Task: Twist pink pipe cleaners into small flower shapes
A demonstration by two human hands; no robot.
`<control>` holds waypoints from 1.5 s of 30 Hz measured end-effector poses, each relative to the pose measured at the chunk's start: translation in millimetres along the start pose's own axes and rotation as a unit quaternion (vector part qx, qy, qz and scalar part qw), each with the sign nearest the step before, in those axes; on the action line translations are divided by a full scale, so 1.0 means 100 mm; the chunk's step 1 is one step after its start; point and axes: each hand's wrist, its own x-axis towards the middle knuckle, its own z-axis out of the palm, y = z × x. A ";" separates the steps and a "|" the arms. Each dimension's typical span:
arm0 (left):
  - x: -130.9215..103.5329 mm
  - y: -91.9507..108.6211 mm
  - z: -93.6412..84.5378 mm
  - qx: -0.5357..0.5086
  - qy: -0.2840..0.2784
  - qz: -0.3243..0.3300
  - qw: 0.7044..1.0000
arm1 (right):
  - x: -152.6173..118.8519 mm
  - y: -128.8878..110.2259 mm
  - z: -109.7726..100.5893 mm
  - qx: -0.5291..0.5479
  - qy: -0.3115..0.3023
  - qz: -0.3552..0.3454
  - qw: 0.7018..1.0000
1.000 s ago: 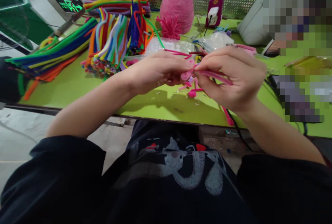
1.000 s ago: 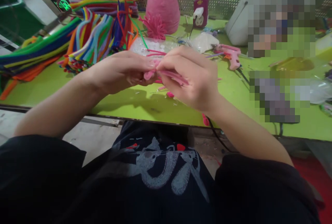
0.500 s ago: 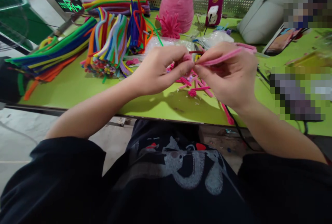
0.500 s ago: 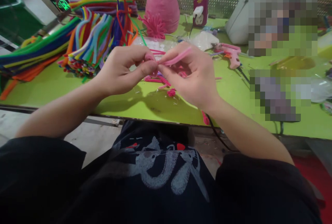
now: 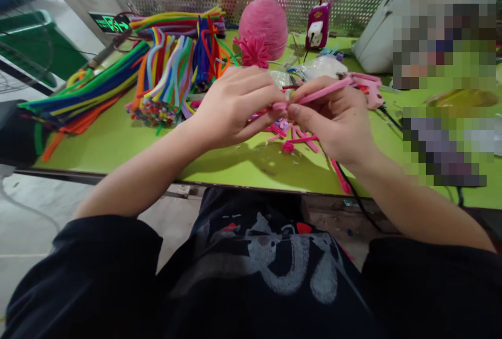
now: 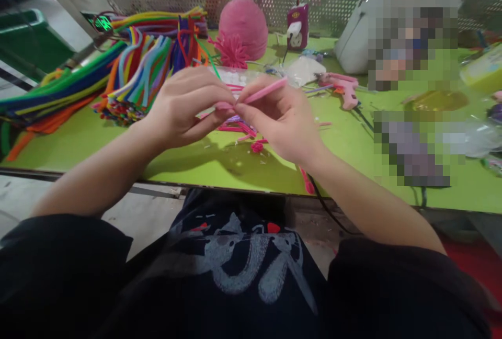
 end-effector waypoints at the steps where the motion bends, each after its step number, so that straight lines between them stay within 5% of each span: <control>1: 0.00 0.04 0.02 -0.025 -0.004 -0.041 0.999 | -0.01 0.01 0.00 -0.015 -0.005 -0.002 1.000; 4: 0.03 0.19 0.07 -0.169 -0.011 -0.160 0.973 | -0.04 -0.03 -0.03 -0.108 -0.006 -0.061 0.992; 8: 0.08 0.28 0.08 -0.425 -0.097 -0.290 0.852 | -0.07 -0.11 -0.09 -0.253 -0.044 -0.228 0.939; 10: 0.09 0.26 0.06 -0.463 -0.152 -0.316 0.814 | -0.06 -0.11 -0.11 -0.282 -0.070 -0.282 0.914; 12: 0.07 0.21 0.04 -0.415 -0.128 -0.302 0.849 | -0.04 -0.10 -0.12 -0.253 -0.055 -0.239 0.936; 15: 0.01 0.12 0.02 -0.211 0.007 -0.167 0.963 | -0.01 -0.05 -0.11 -0.139 -0.003 -0.088 0.986; 18: -0.05 0.06 0.04 -0.003 0.046 -0.012 0.999 | -0.01 0.02 -0.07 -0.035 -0.011 -0.007 0.999; 21: -0.05 0.08 0.07 0.024 0.035 0.025 0.999 | -0.03 0.05 -0.03 0.010 -0.023 0.006 1.000; 24: -0.01 0.21 0.08 -0.124 0.007 -0.078 0.989 | -0.05 0.00 -0.04 -0.029 -0.023 -0.036 0.999; 27: 0.05 0.34 0.06 -0.365 -0.056 -0.239 0.898 | -0.06 -0.10 -0.08 -0.122 -0.032 -0.126 0.984; 29: 0.07 0.38 0.04 -0.485 -0.115 -0.299 0.814 | -0.07 -0.15 -0.11 -0.167 -0.041 -0.185 0.968; 30: 0.07 0.38 0.03 -0.509 -0.134 -0.304 0.794 | -0.07 -0.17 -0.11 -0.176 -0.040 -0.196 0.964; 31: 0.06 0.36 0.02 -0.500 -0.133 -0.291 0.805 | -0.06 -0.18 -0.12 -0.175 -0.034 -0.187 0.966; 35: -0.03 0.15 0.01 -0.189 0.009 -0.099 0.977 | -0.03 -0.15 -0.11 -0.093 0.014 -0.052 0.994; 37: -0.06 0.06 0.02 -0.025 0.039 0.002 0.999 | -0.01 -0.12 -0.10 -0.056 0.013 -0.004 0.998; 39: -0.06 0.05 0.03 0.024 0.041 0.036 0.998 | -0.01 -0.10 -0.09 -0.045 -0.001 0.014 0.999; 42: 0.00 0.21 0.03 -0.126 0.028 -0.091 0.987 | -0.04 -0.10 -0.08 -0.082 -0.005 -0.028 0.996; 43: 0.03 0.28 0.04 -0.218 0.011 -0.166 0.962 | -0.05 -0.11 -0.08 -0.113 -0.003 -0.070 0.991; 45: 0.07 0.39 0.05 -0.400 -0.046 -0.298 0.865 | -0.07 -0.13 -0.09 -0.183 -0.008 -0.180 0.966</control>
